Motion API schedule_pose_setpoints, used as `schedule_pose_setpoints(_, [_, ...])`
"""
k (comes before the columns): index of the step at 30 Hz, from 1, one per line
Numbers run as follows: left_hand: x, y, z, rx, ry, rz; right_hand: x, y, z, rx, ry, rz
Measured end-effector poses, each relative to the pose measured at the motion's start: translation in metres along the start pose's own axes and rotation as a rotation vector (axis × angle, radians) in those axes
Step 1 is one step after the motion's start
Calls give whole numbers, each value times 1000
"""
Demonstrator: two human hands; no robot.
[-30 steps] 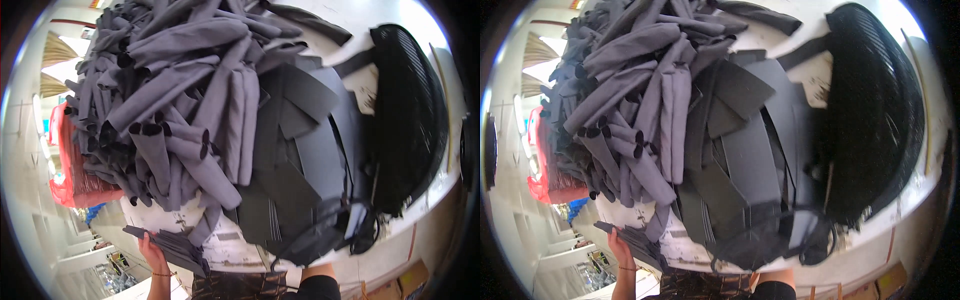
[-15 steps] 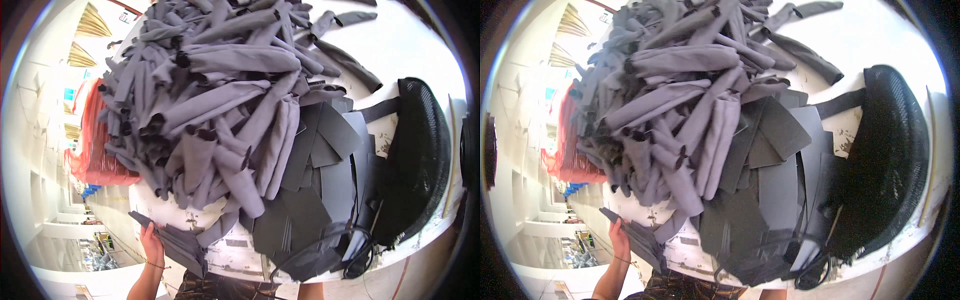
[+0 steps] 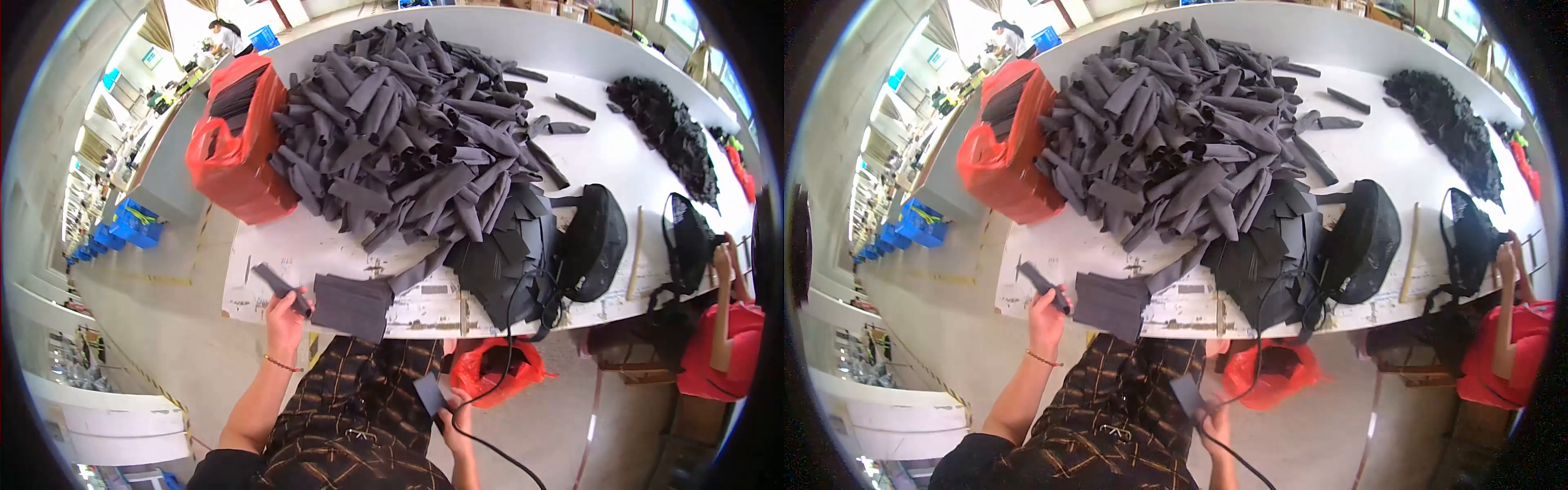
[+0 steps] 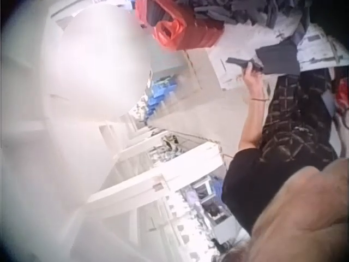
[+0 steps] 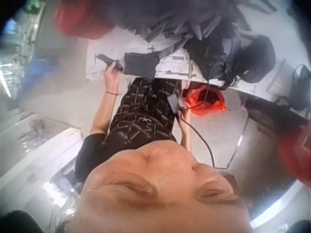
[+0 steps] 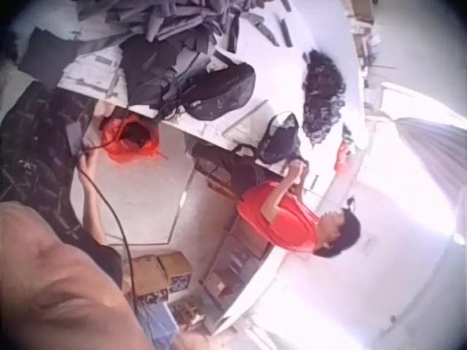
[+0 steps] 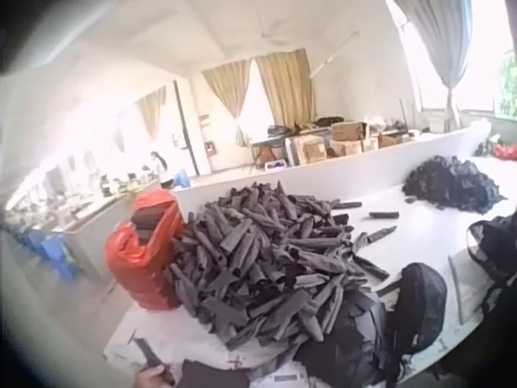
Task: Assembling grey foam or fabric padding components at a workbench.
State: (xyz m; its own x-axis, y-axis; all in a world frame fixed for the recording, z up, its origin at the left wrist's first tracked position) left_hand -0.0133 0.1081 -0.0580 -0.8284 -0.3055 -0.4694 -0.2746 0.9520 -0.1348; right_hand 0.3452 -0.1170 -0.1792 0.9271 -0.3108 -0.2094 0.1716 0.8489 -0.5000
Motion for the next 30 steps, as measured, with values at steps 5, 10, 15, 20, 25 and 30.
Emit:
schedule_pose_setpoints(5, [-125, -88, -19, 359, 99, 604, -89, -17, 129, 442, -286, 24])
schedule_pose_setpoints(10, [-127, -77, -31, 151, 287, 743, -171, -20, 203, 798, -673, 131])
schedule_pose_setpoints(15, [-97, -50, -11, 257, 180, 552, -218, -16, 211, 773, -956, 149])
schedule_pose_setpoints(20, [-88, -23, -8, 262, 135, 467, -248, 1, 226, 958, -1220, 71])
schedule_pose_setpoints(25, [-71, 13, -27, 262, -174, 255, -209, 20, 242, 721, -723, -11])
schedule_pose_setpoints(30, [-66, 27, -7, 354, -249, 166, -231, 10, 253, 846, -824, 55])
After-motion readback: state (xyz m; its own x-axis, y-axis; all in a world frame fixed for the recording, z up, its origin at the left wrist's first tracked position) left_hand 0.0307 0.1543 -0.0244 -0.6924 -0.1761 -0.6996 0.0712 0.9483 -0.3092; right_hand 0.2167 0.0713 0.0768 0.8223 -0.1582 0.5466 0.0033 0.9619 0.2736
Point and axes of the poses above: each hand's wrist, its own y-axis towards the middle knuckle, its own x-axis out of the back of the hand, z = x × y, the point moved 10 cm from there along y, towards the middle knuckle, and after that the axes turned 5 degrees about -x, right-handed, at the moved point
